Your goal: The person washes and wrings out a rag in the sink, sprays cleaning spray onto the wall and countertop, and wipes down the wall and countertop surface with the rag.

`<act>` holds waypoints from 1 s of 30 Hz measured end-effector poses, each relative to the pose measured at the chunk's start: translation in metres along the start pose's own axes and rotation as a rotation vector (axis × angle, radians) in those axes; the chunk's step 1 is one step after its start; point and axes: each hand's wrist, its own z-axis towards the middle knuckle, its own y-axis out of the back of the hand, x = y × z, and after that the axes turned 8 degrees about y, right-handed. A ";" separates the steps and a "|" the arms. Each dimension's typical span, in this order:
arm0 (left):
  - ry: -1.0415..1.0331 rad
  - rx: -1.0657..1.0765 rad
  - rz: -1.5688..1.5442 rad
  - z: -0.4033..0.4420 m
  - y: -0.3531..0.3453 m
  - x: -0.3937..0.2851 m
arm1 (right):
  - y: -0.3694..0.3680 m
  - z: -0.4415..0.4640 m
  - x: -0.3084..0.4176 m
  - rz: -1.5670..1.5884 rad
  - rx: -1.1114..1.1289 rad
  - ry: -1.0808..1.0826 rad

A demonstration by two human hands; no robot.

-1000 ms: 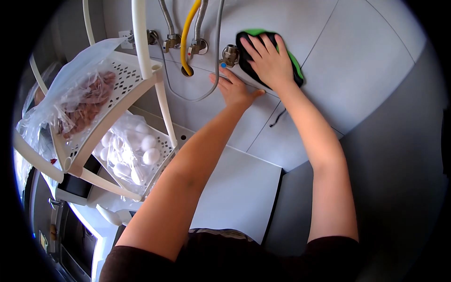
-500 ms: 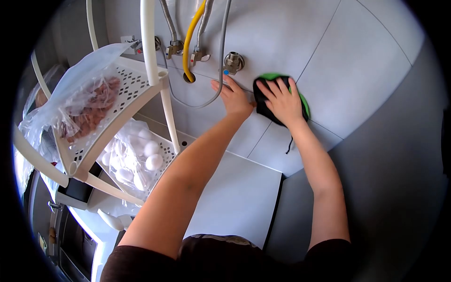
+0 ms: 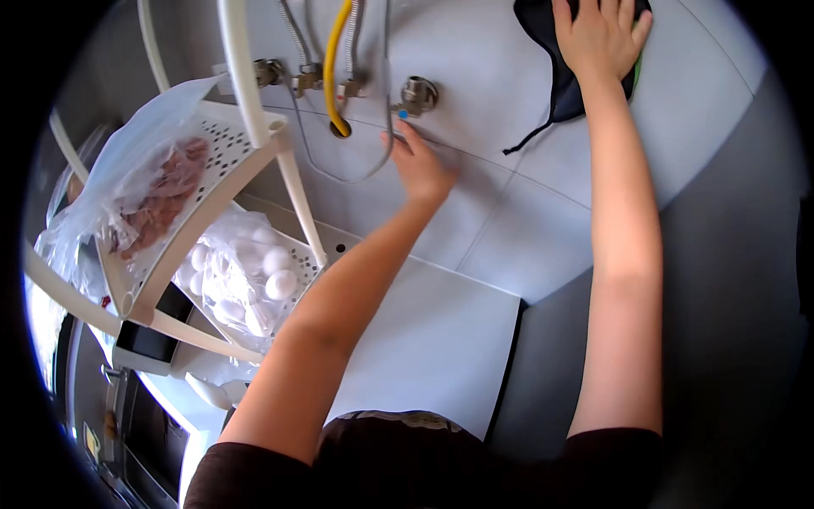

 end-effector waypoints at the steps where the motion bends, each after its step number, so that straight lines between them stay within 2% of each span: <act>1: -0.003 0.033 -0.004 -0.006 0.001 0.001 | 0.008 -0.018 -0.009 -0.028 0.015 -0.048; 3: 0.086 0.078 -0.039 -0.016 0.004 0.004 | 0.015 -0.058 -0.018 -0.034 0.081 -0.138; 4: 0.067 0.076 -0.017 -0.026 0.004 0.007 | -0.003 -0.087 -0.028 -0.028 -0.034 -0.138; 7: 0.054 0.162 -0.092 -0.064 0.007 0.019 | 0.005 -0.146 -0.011 0.039 0.066 -0.233; 9: 0.033 0.244 -0.105 -0.100 0.007 0.038 | 0.016 -0.180 0.010 0.045 0.202 -0.221; 11: 0.068 0.379 -0.100 -0.132 0.018 0.053 | 0.025 -0.213 0.034 0.055 0.344 -0.138; 12: 0.070 0.354 -0.097 -0.140 0.027 0.058 | 0.028 -0.228 0.049 0.079 0.402 -0.058; 14: 0.134 0.489 0.026 -0.150 0.042 0.061 | 0.034 -0.250 0.074 0.173 0.541 0.099; 15: 0.136 0.478 0.029 -0.145 0.048 0.062 | 0.034 -0.255 0.087 0.242 0.616 0.175; 18: 0.050 0.454 -0.111 -0.124 0.068 0.053 | 0.023 -0.270 0.127 0.328 0.508 0.337; 21: -0.039 0.362 -0.137 -0.106 0.085 0.027 | 0.019 -0.264 0.154 0.405 0.414 0.380; 24: -0.133 0.297 -0.153 -0.099 0.085 0.020 | 0.020 -0.257 0.167 0.622 0.339 0.436; 26: 0.008 0.303 -0.196 -0.104 0.079 0.025 | 0.021 -0.257 0.177 0.796 0.288 0.398; 27: 0.006 0.296 -0.194 -0.106 0.075 0.033 | 0.025 -0.257 0.181 0.875 0.310 0.365; 30: 0.232 0.251 -0.408 -0.117 0.060 0.063 | 0.043 -0.261 0.195 1.132 0.430 0.130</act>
